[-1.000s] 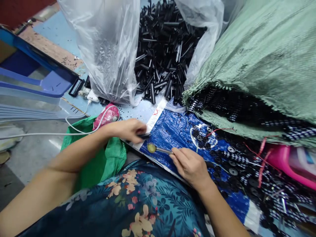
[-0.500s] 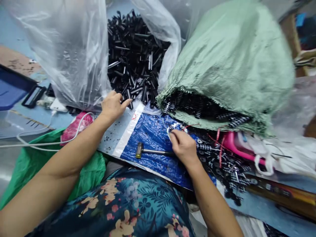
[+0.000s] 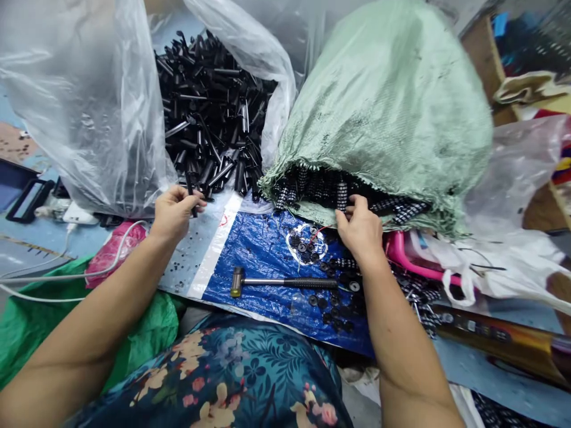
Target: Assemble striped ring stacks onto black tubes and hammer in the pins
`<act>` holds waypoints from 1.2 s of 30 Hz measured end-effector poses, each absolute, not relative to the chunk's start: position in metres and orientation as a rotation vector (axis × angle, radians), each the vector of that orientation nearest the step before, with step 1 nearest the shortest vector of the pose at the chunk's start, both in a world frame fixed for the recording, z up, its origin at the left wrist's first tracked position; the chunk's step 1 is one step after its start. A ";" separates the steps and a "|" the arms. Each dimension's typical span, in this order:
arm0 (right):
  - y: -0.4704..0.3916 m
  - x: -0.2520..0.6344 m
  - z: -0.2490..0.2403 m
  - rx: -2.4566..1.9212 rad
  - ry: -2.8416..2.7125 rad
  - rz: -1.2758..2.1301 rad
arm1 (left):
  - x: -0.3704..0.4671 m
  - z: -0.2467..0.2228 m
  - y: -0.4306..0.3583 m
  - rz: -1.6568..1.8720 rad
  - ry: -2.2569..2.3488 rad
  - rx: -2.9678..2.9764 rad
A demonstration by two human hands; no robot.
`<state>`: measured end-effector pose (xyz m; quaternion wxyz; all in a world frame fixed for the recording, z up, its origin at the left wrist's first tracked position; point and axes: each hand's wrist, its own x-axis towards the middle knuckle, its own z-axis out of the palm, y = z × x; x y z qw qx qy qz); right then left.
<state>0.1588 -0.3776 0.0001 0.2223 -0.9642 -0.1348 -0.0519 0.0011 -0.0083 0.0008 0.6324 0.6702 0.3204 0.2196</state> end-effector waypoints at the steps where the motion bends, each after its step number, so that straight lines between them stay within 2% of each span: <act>1: -0.380 0.149 0.002 -2.591 -0.396 -0.127 | -0.002 0.004 -0.015 0.489 0.709 1.456; 5: -0.375 0.102 0.003 -2.087 -0.426 -0.011 | -0.016 0.015 -0.049 0.278 0.624 1.277; 8: -0.356 0.068 -0.001 -1.655 -0.291 0.264 | -0.026 0.021 -0.073 0.172 0.550 1.216; 13: -0.316 0.036 0.005 -1.279 0.054 0.599 | -0.040 0.025 -0.093 0.075 0.529 1.302; 17: -0.298 0.024 0.011 -1.186 0.068 0.657 | -0.048 0.025 -0.103 0.094 0.550 1.298; 25: -0.286 0.000 0.014 -1.078 0.106 0.626 | -0.048 0.020 -0.132 -0.035 0.490 0.860; 32: -0.278 -0.002 0.007 -1.132 0.171 0.410 | -0.048 0.018 -0.161 0.108 0.302 1.370; 36: -0.281 -0.003 -0.001 -1.335 -0.065 0.351 | -0.048 0.019 -0.168 0.072 0.263 1.469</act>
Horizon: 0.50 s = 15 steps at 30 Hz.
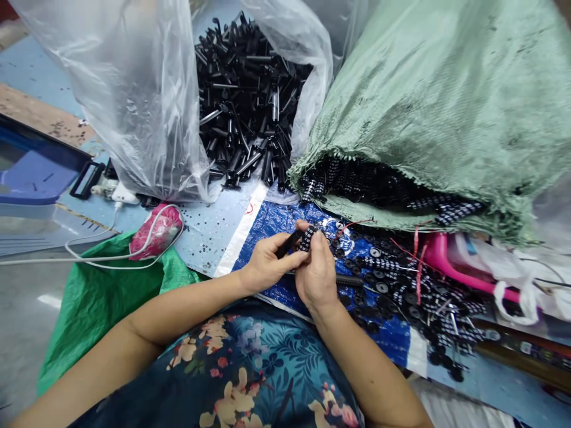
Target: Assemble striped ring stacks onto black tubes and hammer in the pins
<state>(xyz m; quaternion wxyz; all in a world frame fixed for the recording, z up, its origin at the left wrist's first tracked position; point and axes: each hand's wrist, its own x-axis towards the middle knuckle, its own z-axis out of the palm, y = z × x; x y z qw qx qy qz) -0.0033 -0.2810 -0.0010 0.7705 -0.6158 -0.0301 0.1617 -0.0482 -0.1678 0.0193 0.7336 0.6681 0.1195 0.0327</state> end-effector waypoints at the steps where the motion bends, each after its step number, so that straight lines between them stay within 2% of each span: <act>1: -0.286 -0.003 -0.003 -1.416 -0.191 0.317 | -0.049 0.020 -0.166 0.061 0.292 1.460; 7: -0.322 0.006 -0.009 -1.847 -1.082 -0.088 | -0.060 0.025 -0.151 -0.035 0.331 1.360; 15: -0.319 -0.007 0.005 -1.848 -1.174 -0.299 | -0.063 0.026 -0.164 0.079 0.422 1.372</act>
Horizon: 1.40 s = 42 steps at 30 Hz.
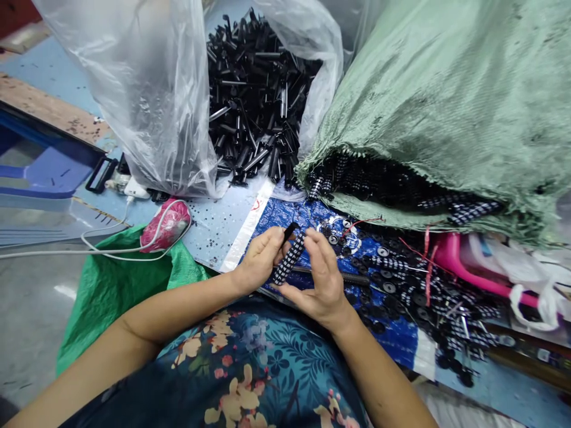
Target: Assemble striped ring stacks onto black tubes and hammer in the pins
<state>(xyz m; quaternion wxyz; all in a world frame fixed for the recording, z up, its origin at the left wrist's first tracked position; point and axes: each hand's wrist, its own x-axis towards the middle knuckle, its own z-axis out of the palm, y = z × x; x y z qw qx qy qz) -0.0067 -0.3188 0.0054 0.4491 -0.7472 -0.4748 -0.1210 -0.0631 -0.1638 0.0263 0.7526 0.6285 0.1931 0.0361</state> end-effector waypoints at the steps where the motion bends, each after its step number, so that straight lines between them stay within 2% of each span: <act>1: -0.318 -0.009 0.006 -1.835 -1.188 -0.317 | -0.063 0.027 -0.165 0.094 0.402 1.364; 5: -0.316 -0.010 0.005 -1.838 -1.189 -0.331 | -0.064 0.031 -0.161 0.017 0.390 1.126; 11: -0.323 -0.008 0.002 -1.850 -1.159 -0.124 | -0.068 0.028 -0.143 -0.369 0.415 0.777; 17: -0.319 -0.011 -0.003 -1.869 -1.144 -0.096 | -0.070 0.016 -0.149 -0.360 0.397 0.634; 21: -0.328 -0.011 -0.013 -1.972 -1.174 -0.128 | -0.071 0.006 -0.138 -0.172 0.398 0.933; 25: -0.348 -0.012 -0.026 -2.313 -1.296 -0.149 | -0.074 -0.001 -0.098 0.116 0.320 1.750; 29: -0.355 -0.013 -0.025 -2.390 -1.252 -0.263 | -0.072 -0.002 -0.061 -0.059 0.251 2.357; 33: -0.338 -0.009 -0.016 -2.230 -1.111 -0.458 | -0.064 -0.004 -0.053 -0.322 0.278 2.288; 38: -0.313 -0.004 -0.013 -2.379 -1.292 -0.321 | -0.058 -0.009 -0.054 -0.259 0.263 2.084; 42: -0.308 -0.010 -0.007 -2.108 -1.320 -0.377 | -0.054 -0.011 -0.050 -0.274 0.248 2.078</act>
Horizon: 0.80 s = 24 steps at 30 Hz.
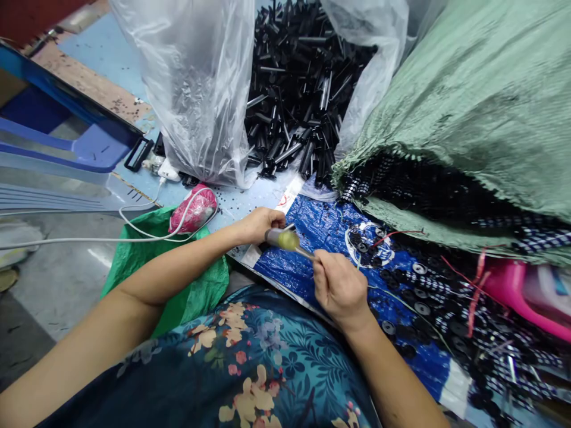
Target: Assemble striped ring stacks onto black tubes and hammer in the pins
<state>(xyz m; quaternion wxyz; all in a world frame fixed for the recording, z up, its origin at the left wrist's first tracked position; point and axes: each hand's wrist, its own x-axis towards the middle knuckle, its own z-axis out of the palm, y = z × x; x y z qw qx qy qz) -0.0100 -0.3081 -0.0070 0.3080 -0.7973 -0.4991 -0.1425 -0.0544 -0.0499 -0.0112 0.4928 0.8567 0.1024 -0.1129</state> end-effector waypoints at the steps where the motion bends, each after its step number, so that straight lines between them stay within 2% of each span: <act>1: -0.307 -0.013 -0.006 -2.030 -1.358 -0.390 | -0.053 -0.012 -0.050 -0.286 0.251 2.085; 6: -0.297 -0.026 -0.008 -2.145 -1.642 -0.208 | -0.044 -0.012 -0.059 -0.262 0.281 2.122; 9: -0.306 -0.023 -0.010 -2.042 -1.621 -0.102 | -0.056 0.008 -0.047 -0.242 0.259 2.151; 11: -0.322 -0.016 -0.012 -1.959 -1.545 -0.080 | -0.079 0.032 -0.021 -0.406 0.156 2.105; 14: -0.350 -0.001 -0.016 -2.068 -1.435 -0.150 | -0.127 0.067 0.029 -0.976 -0.005 1.899; 16: -0.361 0.005 -0.020 -2.192 -1.390 -0.189 | -0.152 0.081 0.048 -1.042 0.085 1.853; 19: -0.357 0.013 -0.020 -2.239 -1.373 -0.133 | -0.153 0.080 0.038 -0.766 0.123 1.785; 24: -0.321 0.049 -0.010 -2.205 -0.980 -0.131 | -0.056 0.047 -0.008 0.227 0.319 2.193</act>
